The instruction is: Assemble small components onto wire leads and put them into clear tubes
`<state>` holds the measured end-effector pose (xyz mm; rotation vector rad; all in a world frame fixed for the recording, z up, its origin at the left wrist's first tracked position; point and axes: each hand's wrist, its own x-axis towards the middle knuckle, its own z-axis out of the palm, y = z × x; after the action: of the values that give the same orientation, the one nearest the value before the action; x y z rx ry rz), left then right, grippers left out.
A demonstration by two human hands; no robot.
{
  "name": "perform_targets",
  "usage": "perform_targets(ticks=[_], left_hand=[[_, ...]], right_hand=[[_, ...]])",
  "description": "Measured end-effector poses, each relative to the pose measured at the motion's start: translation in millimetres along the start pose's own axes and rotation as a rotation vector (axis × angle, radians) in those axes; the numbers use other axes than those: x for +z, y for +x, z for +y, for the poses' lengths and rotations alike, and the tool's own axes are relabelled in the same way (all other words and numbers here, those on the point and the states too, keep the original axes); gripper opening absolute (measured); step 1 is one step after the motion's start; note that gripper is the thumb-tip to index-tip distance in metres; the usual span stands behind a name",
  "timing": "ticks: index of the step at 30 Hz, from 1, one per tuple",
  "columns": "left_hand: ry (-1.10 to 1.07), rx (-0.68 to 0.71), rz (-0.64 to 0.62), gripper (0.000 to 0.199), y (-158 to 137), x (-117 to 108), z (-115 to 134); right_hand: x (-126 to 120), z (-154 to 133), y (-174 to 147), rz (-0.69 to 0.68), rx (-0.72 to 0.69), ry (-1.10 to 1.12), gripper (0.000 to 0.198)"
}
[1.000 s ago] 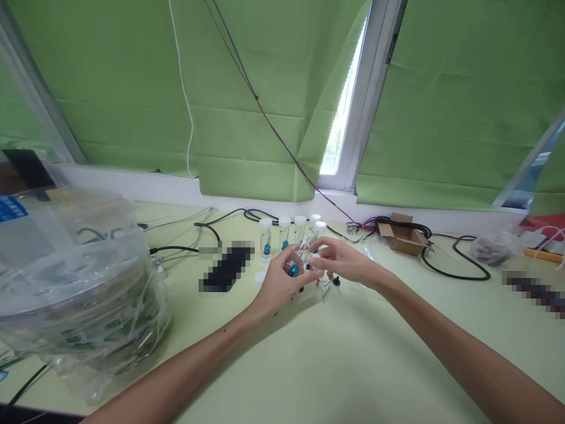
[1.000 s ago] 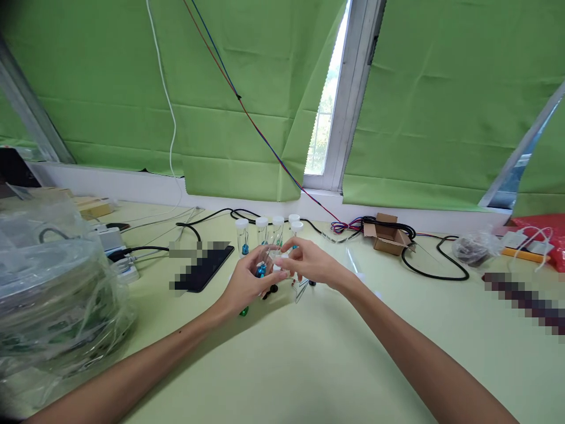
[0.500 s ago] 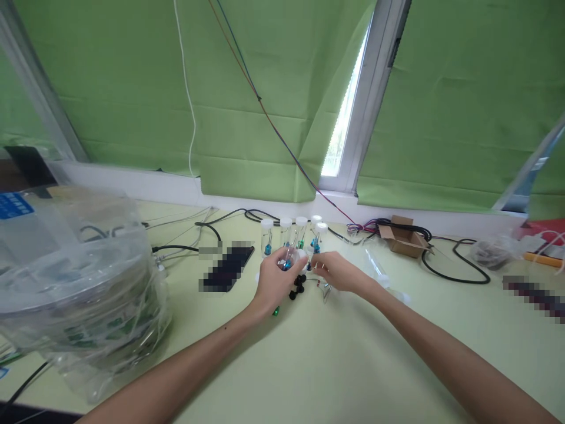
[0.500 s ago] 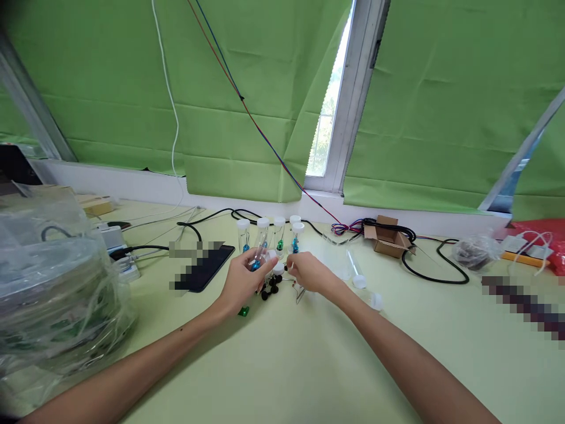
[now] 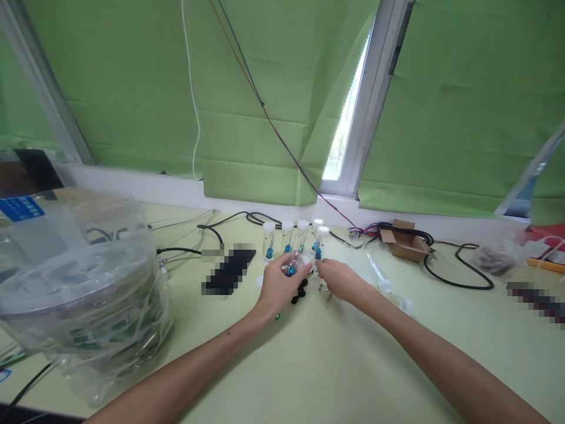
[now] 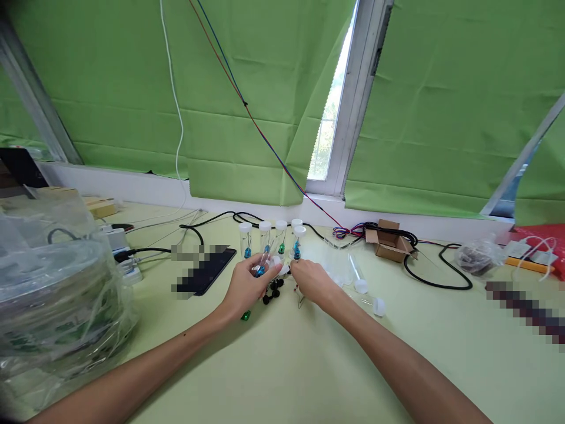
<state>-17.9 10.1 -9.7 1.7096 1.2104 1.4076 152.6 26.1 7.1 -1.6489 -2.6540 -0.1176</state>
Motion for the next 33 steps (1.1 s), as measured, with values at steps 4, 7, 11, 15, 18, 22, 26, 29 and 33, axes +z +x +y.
perform_targets(ticks=[4, 7, 11, 15, 18, 22, 26, 29, 33], left_hand=[[0.037, 0.013, 0.0, 0.033, 0.8, 0.9, -3.4], [0.075, 0.009, 0.005, 0.035, 1.5, 1.5, -5.5], [0.147, 0.015, -0.01, 0.037, 1.3, 1.6, -4.9], [0.205, 0.001, -0.048, 0.041, -0.6, 1.7, -1.4], [0.232, 0.021, -0.082, 0.039, -2.7, 2.1, 1.0], [0.241, 0.069, -0.129, 0.033, -5.4, 3.2, 3.2], [0.2, 0.111, -0.15, 0.026, -7.7, 4.3, 4.7], [0.135, 0.097, -0.155, 0.027, -8.5, 4.4, 5.4], [0.036, 0.047, -0.097, 0.036, -7.2, 3.9, 5.3]], right_hand=[[-30.4, 7.7, -7.6, 0.054, 0.032, 0.027, 0.023], [-57.5, 14.1, -16.6, 0.155, -0.014, 0.151, 0.021], [-85.7, 19.5, -26.9, 0.251, -0.036, 0.392, 0.018], [-99.2, 20.8, -29.6, 0.238, -0.07, 0.427, 0.019], [-102.1, 21.6, -26.9, 0.21, -0.115, 0.414, 0.016], [-102.6, 22.2, -22.2, 0.177, -0.156, 0.438, 0.015], [-101.4, 18.7, -19.7, 0.185, -0.192, 0.471, 0.015], [-97.4, 15.2, -18.2, 0.275, -0.171, 0.53, 0.018], [-86.3, 14.6, -16.7, 0.299, -0.094, 0.562, 0.023]])
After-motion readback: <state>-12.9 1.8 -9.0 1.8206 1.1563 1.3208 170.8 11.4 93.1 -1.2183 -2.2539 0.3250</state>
